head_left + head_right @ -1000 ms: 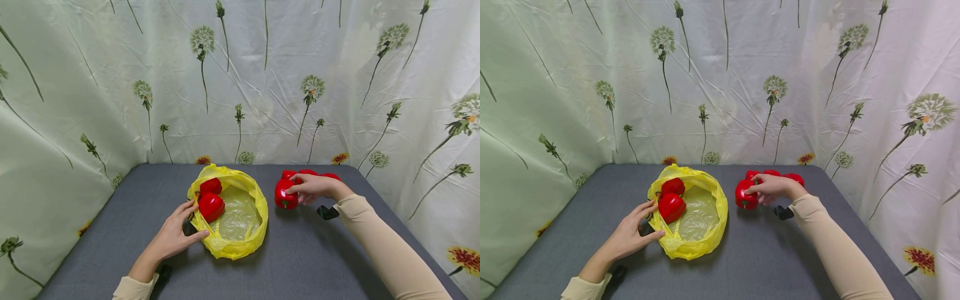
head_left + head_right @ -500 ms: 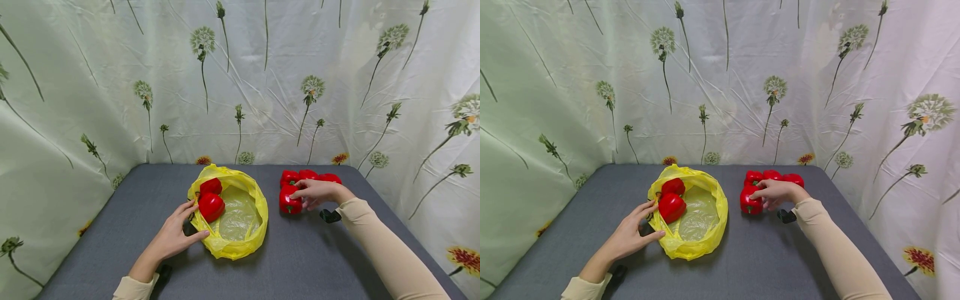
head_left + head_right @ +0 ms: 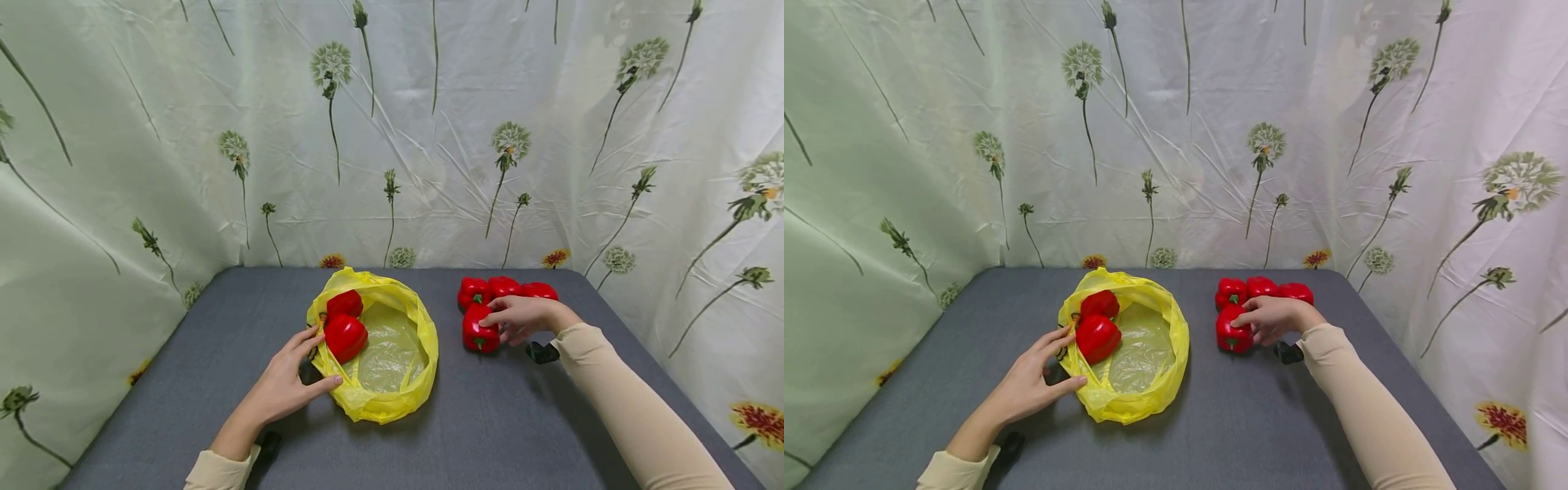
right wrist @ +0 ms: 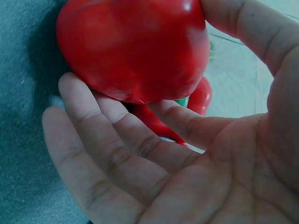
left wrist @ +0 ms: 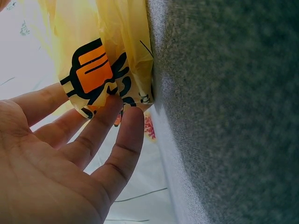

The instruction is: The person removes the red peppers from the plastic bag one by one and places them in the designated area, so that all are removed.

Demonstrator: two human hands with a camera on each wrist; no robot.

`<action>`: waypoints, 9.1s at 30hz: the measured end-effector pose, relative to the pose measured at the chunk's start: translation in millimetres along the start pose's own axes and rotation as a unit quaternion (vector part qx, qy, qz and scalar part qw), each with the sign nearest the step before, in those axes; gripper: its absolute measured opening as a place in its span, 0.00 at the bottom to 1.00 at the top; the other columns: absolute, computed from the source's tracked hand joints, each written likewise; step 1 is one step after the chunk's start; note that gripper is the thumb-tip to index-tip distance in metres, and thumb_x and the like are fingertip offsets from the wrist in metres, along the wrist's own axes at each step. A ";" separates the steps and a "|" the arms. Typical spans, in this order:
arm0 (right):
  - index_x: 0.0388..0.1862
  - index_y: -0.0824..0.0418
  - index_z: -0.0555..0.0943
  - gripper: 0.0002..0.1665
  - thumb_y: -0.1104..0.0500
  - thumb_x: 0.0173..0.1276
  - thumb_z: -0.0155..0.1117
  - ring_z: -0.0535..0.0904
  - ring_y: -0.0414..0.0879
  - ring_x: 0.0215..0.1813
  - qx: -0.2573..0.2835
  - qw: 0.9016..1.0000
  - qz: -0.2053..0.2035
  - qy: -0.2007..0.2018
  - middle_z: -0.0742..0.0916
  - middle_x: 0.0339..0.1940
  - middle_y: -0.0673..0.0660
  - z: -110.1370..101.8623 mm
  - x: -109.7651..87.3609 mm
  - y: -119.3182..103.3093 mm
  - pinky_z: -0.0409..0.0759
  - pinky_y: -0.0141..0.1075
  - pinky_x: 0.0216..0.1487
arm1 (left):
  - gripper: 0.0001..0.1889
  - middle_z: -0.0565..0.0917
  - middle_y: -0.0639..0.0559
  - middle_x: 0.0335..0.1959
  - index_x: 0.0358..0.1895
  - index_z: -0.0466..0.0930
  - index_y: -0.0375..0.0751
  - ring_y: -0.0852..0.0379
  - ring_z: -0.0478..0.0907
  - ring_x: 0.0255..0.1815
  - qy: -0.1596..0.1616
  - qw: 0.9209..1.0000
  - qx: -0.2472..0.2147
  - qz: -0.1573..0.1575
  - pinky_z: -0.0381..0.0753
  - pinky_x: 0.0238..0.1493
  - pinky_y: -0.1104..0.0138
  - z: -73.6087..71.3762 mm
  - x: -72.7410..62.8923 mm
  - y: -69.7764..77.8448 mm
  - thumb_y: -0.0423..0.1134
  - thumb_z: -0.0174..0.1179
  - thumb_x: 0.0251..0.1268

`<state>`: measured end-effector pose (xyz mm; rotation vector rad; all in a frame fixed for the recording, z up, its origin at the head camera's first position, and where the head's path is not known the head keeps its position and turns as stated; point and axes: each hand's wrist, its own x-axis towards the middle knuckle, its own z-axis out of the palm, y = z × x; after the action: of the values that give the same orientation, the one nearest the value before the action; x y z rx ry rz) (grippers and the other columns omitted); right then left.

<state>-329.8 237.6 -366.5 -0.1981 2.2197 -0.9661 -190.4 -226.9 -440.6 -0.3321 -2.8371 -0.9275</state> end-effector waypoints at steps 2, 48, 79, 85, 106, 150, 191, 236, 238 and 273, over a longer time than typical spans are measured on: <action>0.84 0.72 0.56 0.50 0.46 0.79 0.66 0.87 0.51 0.51 -0.003 1.000 -0.001 -0.003 0.83 0.52 0.59 -1.2 0.6 2.7 0.89 0.46 0.56 | 0.50 0.68 0.39 0.83 0.79 0.73 0.39 0.33 0.68 0.81 0.001 1.000 0.001 0.001 0.73 0.72 0.31 0.1 0.2 0.0 0.68 0.72 0.60; 0.71 0.68 0.77 0.31 0.47 0.82 0.63 0.88 0.52 0.50 -0.084 0.981 -0.100 0.141 0.89 0.58 0.65 1.3 -8.9 -64.0 0.86 0.36 0.46 | 0.49 0.68 0.39 0.83 0.78 0.73 0.38 0.33 0.68 0.81 0.002 1.000 -0.010 0.009 0.71 0.72 0.30 -1.2 -1.4 1.3 0.66 0.73 0.61; 0.74 0.52 0.79 0.31 0.43 0.77 0.70 0.82 0.53 0.69 -0.253 0.947 -0.196 -0.010 0.87 0.67 0.60 94.8 40.3 -169.0 0.83 0.47 0.67 | 0.48 0.68 0.40 0.83 0.78 0.74 0.38 0.33 0.68 0.81 0.000 1.000 -0.010 0.017 0.72 0.72 0.30 -3.4 0.2 1.4 0.67 0.72 0.62; 0.76 0.57 0.76 0.35 0.44 0.77 0.69 0.79 0.56 0.74 -0.270 0.940 -0.206 -0.031 0.82 0.73 0.63 108.3 48.8 -179.5 0.81 0.48 0.71 | 0.48 0.68 0.39 0.83 0.78 0.74 0.38 0.33 0.69 0.80 0.000 1.000 -0.012 0.017 0.73 0.71 0.30 -4.3 0.3 1.7 0.66 0.73 0.61; 0.82 0.52 0.70 0.40 0.46 0.75 0.71 0.75 0.51 0.76 -0.317 0.925 -0.207 -0.041 0.79 0.77 0.55 146.1 69.5 -189.7 0.74 0.46 0.78 | 0.49 0.67 0.40 0.84 0.79 0.72 0.38 0.33 0.67 0.81 -0.008 1.000 -0.014 0.014 0.71 0.73 0.30 -2.9 -0.5 -0.7 0.67 0.72 0.62; 0.67 0.59 0.84 0.28 0.43 0.78 0.69 0.82 0.51 0.68 -0.361 0.914 -0.184 -0.023 0.87 0.66 0.56 136.5 61.7 -189.3 0.80 0.44 0.72 | 0.49 0.66 0.40 0.84 0.79 0.73 0.39 0.32 0.66 0.82 -0.014 1.000 -0.015 0.006 0.70 0.73 0.29 -2.0 -0.6 -0.3 0.68 0.72 0.62; 0.79 0.56 0.72 0.43 0.41 0.72 0.73 0.82 0.49 0.68 -0.215 0.963 -0.118 -0.109 0.81 0.75 0.59 140.9 75.7 -175.0 0.85 0.51 0.66 | 0.50 0.67 0.40 0.84 0.79 0.72 0.38 0.33 0.67 0.81 -0.014 1.000 -0.016 0.012 0.71 0.72 0.29 -2.6 -0.6 -1.7 0.67 0.72 0.61; 0.73 0.45 0.70 0.37 0.39 0.72 0.74 0.85 0.45 0.50 -0.201 0.962 -0.163 -0.090 0.88 0.47 0.54 113.1 47.4 -157.4 0.85 0.41 0.56 | 0.49 0.67 0.38 0.83 0.77 0.74 0.36 0.32 0.68 0.81 -0.015 1.000 -0.011 0.007 0.71 0.73 0.30 -1.5 -0.6 -1.2 0.67 0.72 0.61; 0.74 0.45 0.70 0.37 0.40 0.72 0.74 0.86 0.44 0.50 -0.194 0.963 -0.167 -0.089 0.88 0.47 0.54 109.9 45.7 -156.0 0.86 0.44 0.59 | 0.49 0.67 0.39 0.83 0.78 0.74 0.37 0.32 0.68 0.81 -0.017 1.000 -0.011 0.004 0.71 0.73 0.30 -1.6 -0.7 -1.5 0.67 0.72 0.61; 0.80 0.43 0.64 0.39 0.47 0.77 0.71 0.88 0.53 0.56 -0.028 0.977 -0.208 -0.025 0.84 0.64 0.61 59.3 7.5 -106.1 0.88 0.52 0.62 | 0.49 0.67 0.39 0.83 0.77 0.74 0.36 0.32 0.67 0.81 -0.011 1.000 -0.008 0.013 0.70 0.73 0.30 -1.6 -1.5 -2.1 0.67 0.73 0.62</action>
<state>-310.3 124.6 -325.6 -0.7270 2.2038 -1.1012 -189.4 -229.7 -440.9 -0.3836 -2.8398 -0.9492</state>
